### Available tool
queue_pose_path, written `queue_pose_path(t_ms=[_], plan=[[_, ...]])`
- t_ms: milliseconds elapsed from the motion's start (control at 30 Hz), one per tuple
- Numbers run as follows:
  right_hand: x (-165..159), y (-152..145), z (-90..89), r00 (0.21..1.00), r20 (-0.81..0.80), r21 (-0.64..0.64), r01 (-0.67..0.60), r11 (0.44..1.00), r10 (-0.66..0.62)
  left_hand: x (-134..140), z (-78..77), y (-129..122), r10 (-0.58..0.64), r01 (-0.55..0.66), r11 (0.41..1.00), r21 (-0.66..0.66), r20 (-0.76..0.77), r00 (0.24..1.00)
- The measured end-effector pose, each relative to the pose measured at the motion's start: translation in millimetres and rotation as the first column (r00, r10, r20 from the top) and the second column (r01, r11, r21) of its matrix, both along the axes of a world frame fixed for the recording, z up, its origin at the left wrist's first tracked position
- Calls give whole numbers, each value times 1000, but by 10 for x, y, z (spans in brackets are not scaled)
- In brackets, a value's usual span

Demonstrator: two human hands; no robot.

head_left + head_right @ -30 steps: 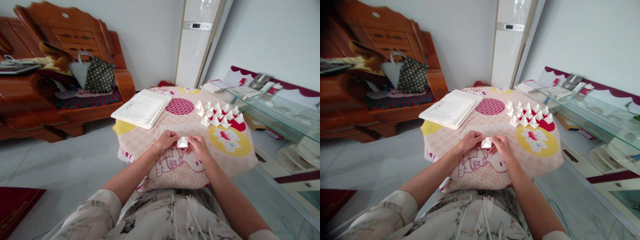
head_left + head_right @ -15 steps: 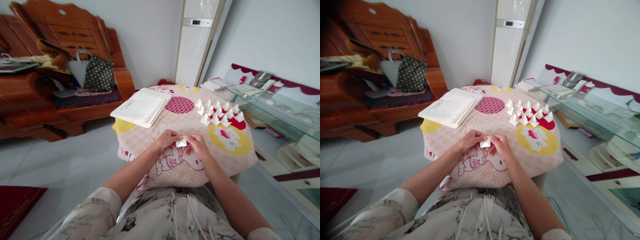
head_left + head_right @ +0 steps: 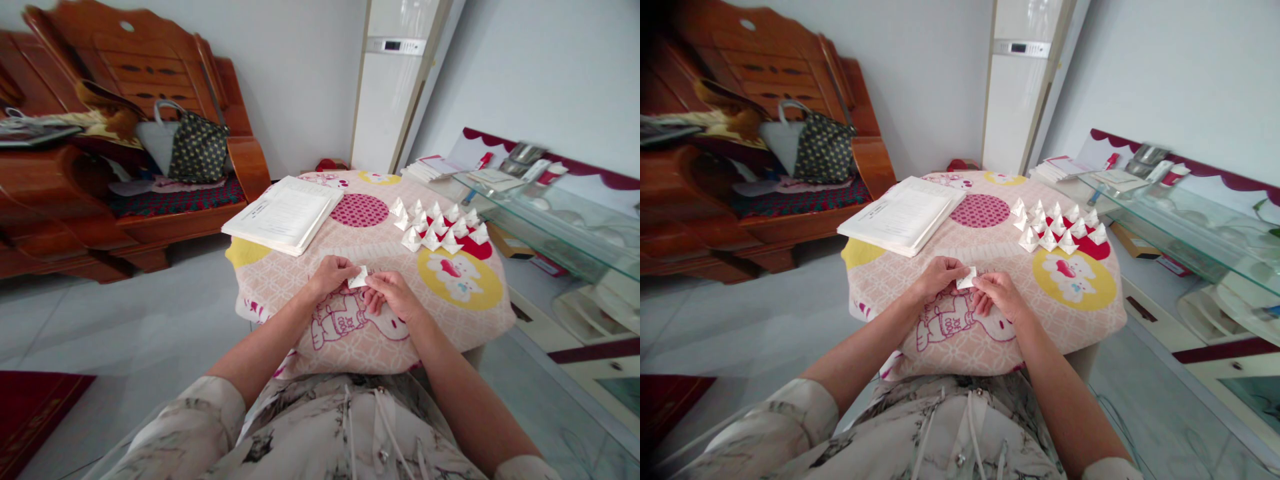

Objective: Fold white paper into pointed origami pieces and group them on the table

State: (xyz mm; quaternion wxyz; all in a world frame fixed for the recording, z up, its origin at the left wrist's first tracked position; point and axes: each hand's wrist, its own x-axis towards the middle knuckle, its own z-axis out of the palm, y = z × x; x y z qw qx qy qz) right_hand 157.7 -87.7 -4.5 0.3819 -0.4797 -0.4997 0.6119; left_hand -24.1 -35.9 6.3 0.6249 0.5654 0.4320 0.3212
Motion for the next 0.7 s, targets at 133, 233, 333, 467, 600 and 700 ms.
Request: queue_pose_path(t_ms=[133, 233, 333, 467, 600, 700], plan=[[-16, -9, 13, 1000, 13, 15, 15, 1000, -15, 5, -15, 3, 3, -3, 1000, -27, 14, 1000], [-21, -9, 14, 1000, 6, 16, 28, 999, -28, 5, -44, 13, 4, -1, 999, -48, 52, 999], [-18, -6, 8, 1000, -3, 18, 30, 999, -30, -1, -62, 21, -27, 33, 998, -58, 96, 995], [-19, -6, 2, 999, 10, 22, 40, 999, -40, -13, -61, 28, -71, 80, 995, -64, 140, 988], [-38, -12, -5, 997, 18, 54, 75, 996, -76, -18, -63, 38, -121, 126, 991, -41, 108, 987], [-56, -16, -17, 995, 41, 84, 92, 992, -96, -11, -81, 40, -139, 139, 990, 2, 91, 986]])
